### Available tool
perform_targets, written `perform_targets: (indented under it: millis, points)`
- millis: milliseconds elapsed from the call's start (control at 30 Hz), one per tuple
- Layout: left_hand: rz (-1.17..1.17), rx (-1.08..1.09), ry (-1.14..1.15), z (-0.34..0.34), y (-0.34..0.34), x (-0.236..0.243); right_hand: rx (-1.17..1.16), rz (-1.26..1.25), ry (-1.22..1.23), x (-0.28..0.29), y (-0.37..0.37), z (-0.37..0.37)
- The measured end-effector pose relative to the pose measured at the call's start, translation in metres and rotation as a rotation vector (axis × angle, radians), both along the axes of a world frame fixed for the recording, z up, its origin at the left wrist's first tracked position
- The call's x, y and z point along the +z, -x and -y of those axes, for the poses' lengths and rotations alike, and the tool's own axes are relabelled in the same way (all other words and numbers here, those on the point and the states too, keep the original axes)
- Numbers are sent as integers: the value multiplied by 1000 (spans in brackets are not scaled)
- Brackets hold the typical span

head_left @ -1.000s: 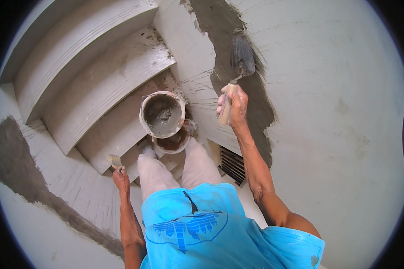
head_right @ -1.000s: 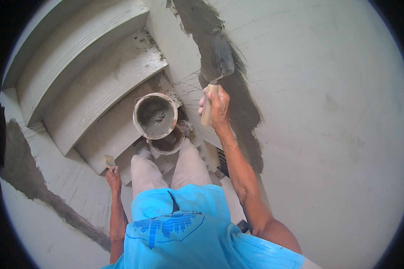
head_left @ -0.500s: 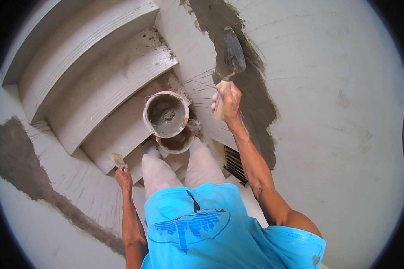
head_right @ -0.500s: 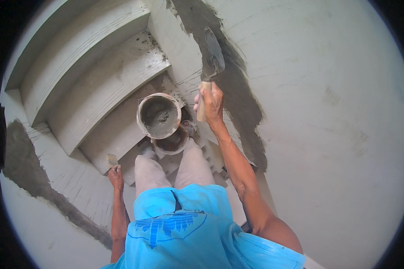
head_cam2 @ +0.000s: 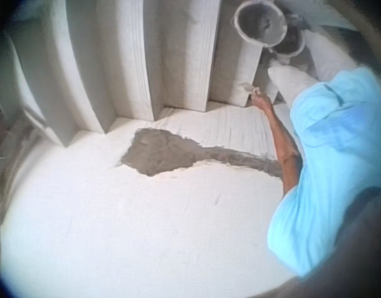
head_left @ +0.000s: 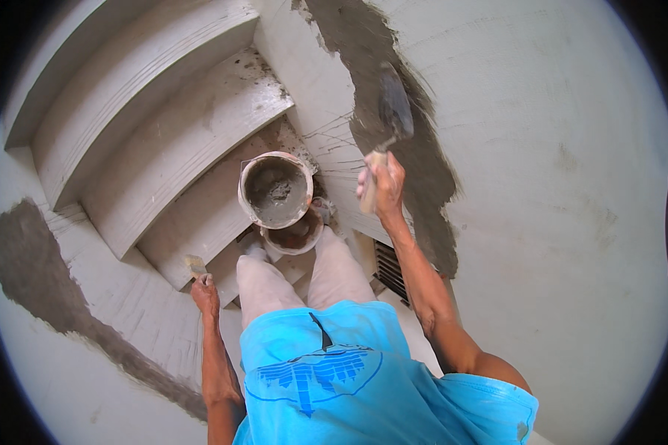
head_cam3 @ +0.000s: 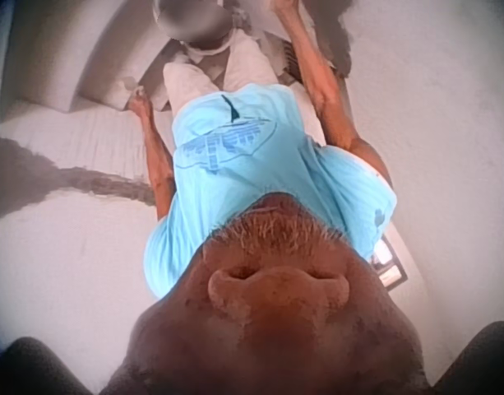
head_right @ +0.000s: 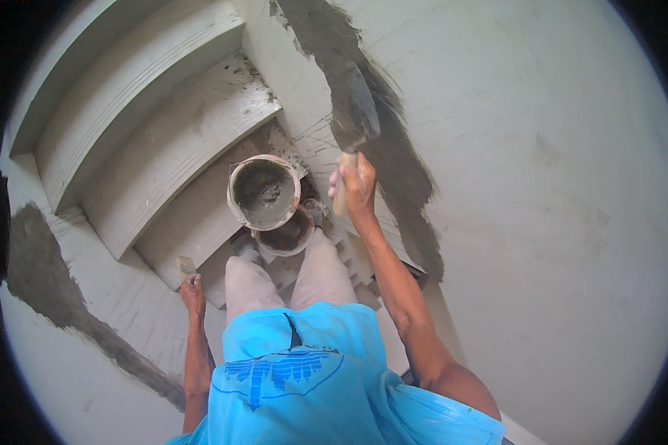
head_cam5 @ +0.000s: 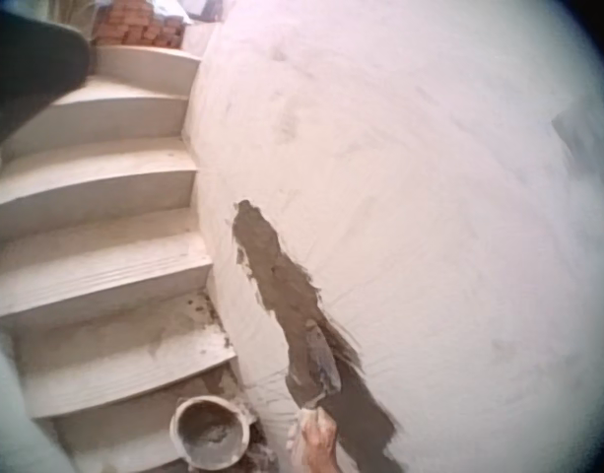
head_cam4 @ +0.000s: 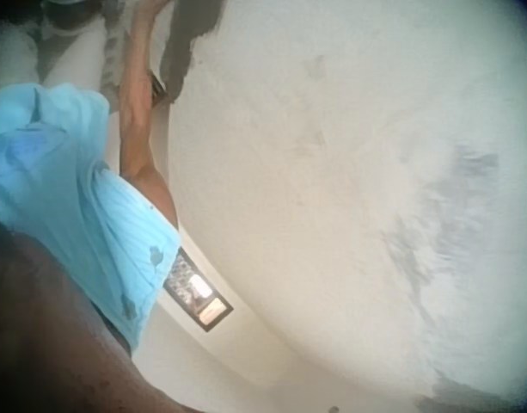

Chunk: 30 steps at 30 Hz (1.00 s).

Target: The person scoops plaster from a bucket using a trowel and applies it to the wall next to a staircase. They repeatedly smooth the plaster on the wall surface while sitting on the stairs.

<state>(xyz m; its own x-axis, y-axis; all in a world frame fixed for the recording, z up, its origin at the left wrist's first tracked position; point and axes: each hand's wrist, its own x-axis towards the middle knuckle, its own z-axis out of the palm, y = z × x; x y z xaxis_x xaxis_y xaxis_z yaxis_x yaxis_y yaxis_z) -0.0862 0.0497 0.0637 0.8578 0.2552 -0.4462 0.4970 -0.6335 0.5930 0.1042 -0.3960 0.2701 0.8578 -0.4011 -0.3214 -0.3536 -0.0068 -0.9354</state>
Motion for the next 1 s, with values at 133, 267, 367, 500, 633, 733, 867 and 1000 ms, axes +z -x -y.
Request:
perform_targets:
  millis: [133, 267, 367, 500, 633, 733, 867, 1000]
  points:
    - [6, -33, 67, 4, -8, 5, -5, -21, -5, -2, -31, 8]
    - [5, -22, 50, 6, -11, 12, -68, 1, 3, -5, 0, 19]
    - [49, -28, 33, 1, -4, 11, -90, 15, -17, 3, 28, 9]
    - [22, -67, -1, -6, -1, 9, -42, -27, -2, 12, 18, 0]
    - [1, -41, 27, 0, -9, 17, 5, -26, -1, 9, -20, 9]
    - [2, -48, 3, 5, -14, 26, 4, -40, 1, 9, -19, 16]
    - [-17, -40, 9, 0, -14, 31, -99, -62, -23, 9, 19, 13]
    - [-57, -41, -44, -6, -8, 39, -82, -83, -111, 9, 32, 7]
